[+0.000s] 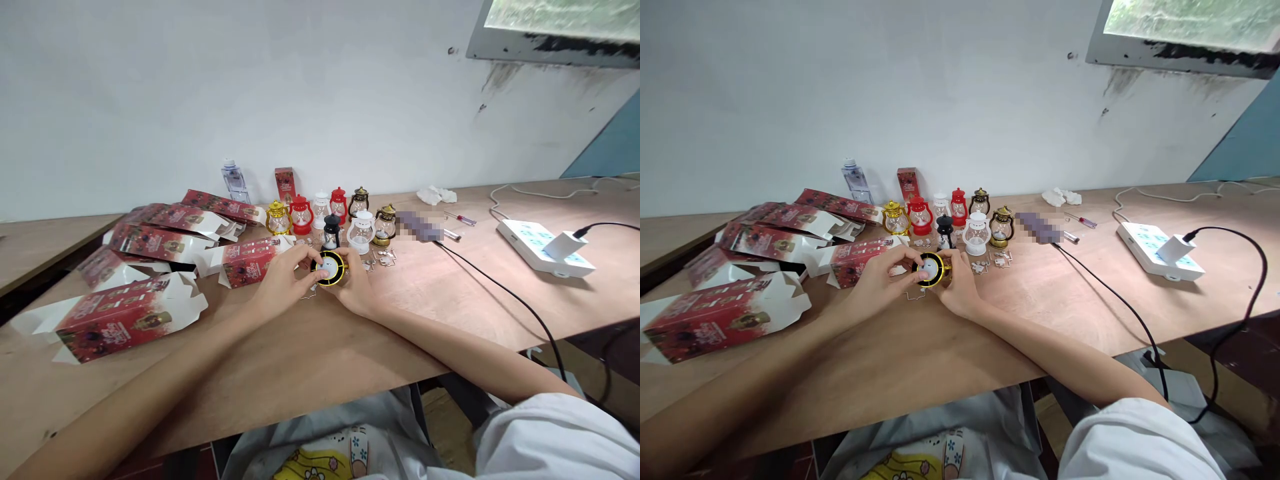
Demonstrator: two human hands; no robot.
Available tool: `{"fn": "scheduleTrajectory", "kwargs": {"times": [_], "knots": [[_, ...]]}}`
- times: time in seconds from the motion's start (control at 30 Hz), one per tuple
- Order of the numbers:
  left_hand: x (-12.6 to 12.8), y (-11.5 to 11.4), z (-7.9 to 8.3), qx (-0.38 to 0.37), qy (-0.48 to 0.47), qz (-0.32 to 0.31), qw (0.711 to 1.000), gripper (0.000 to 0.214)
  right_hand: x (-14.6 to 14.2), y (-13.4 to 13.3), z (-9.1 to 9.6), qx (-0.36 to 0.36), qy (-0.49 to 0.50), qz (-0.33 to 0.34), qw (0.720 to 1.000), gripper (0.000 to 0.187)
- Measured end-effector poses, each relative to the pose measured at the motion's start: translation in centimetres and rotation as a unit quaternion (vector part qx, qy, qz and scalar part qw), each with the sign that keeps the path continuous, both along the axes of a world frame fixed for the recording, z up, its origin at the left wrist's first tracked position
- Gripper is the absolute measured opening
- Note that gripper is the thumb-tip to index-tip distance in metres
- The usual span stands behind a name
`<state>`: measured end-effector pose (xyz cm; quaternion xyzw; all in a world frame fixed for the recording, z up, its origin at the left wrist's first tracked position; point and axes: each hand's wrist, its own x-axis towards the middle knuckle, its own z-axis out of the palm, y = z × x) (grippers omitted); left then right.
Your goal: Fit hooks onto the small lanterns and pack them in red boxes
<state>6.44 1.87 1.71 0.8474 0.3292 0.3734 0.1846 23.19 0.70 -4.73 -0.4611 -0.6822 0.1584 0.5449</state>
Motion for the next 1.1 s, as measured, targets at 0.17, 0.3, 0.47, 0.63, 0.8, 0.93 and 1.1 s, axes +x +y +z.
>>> {"fn": "scheduleTrajectory", "kwargs": {"times": [0.17, 0.3, 0.47, 0.63, 0.8, 0.93, 1.1], "knots": [[0.0, 0.3, 0.3, -0.022, -0.005, -0.017, 1.0, 0.02, -0.1, 0.2, -0.3, -0.005, 0.01, 0.005, 1.0, 0.047], [-0.3, 1.4, -0.3, -0.033, -0.065, 0.033, 0.997, 0.021, -0.1, 0.3, -0.4, -0.012, 0.011, 0.01, 1.0, 0.049], [-1.6, 4.2, -3.0, -0.029, 0.051, 0.039, 0.997, 0.024, -0.1, 0.5, -0.4, -0.029, 0.031, -0.01, 0.999, 0.051], [-1.9, 5.0, -4.5, 0.089, 0.273, -0.096, 0.953, 0.02, 0.0, 0.5, -0.3, -0.026, 0.033, -0.016, 0.999, 0.051], [-1.9, 4.9, -4.5, 0.157, 0.327, -0.098, 0.927, 0.021, 0.0, 0.4, -0.1, -0.026, 0.024, -0.017, 0.999, 0.049], [-2.2, 5.1, -4.5, 0.159, 0.31, -0.121, 0.93, 0.021, -0.1, 0.4, -0.1, -0.028, 0.024, -0.021, 0.999, 0.049], [-2.1, 5.0, -5.1, 0.187, 0.298, -0.118, 0.929, 0.024, -0.1, 0.5, -0.2, -0.029, 0.023, -0.024, 0.999, 0.05]]}}
